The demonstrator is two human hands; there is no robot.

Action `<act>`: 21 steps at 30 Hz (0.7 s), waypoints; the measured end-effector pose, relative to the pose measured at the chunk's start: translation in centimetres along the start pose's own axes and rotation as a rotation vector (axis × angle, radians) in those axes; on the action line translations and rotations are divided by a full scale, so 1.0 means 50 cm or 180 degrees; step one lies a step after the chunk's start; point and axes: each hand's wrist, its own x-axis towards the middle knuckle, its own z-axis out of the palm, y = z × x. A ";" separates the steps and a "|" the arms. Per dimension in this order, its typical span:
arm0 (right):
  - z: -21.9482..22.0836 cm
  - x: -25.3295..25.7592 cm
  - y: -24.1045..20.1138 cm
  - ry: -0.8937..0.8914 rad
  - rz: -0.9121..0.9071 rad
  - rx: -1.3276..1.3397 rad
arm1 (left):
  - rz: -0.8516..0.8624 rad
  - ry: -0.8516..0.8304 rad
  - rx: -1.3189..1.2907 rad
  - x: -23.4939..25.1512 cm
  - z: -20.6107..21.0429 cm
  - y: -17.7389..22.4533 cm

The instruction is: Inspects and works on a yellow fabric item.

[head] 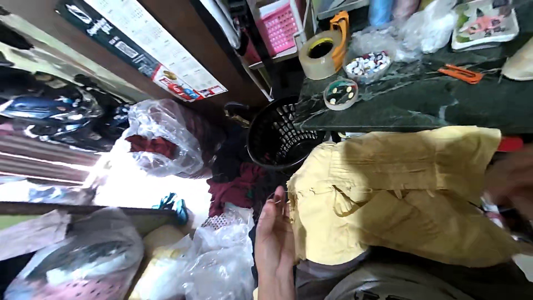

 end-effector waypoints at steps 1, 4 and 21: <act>0.062 0.012 -0.006 -0.0068 -0.0340 -0.0346 | -0.0138 -0.0125 -0.0257 -0.006 0.013 -0.006; 0.205 0.045 0.008 -0.0505 -0.0996 -0.0520 | -0.0532 -0.0303 -0.0773 -0.024 0.056 -0.010; 0.330 0.076 0.014 -0.0340 -0.0553 0.0375 | -0.0441 -0.1156 -0.0696 -0.060 0.077 -0.030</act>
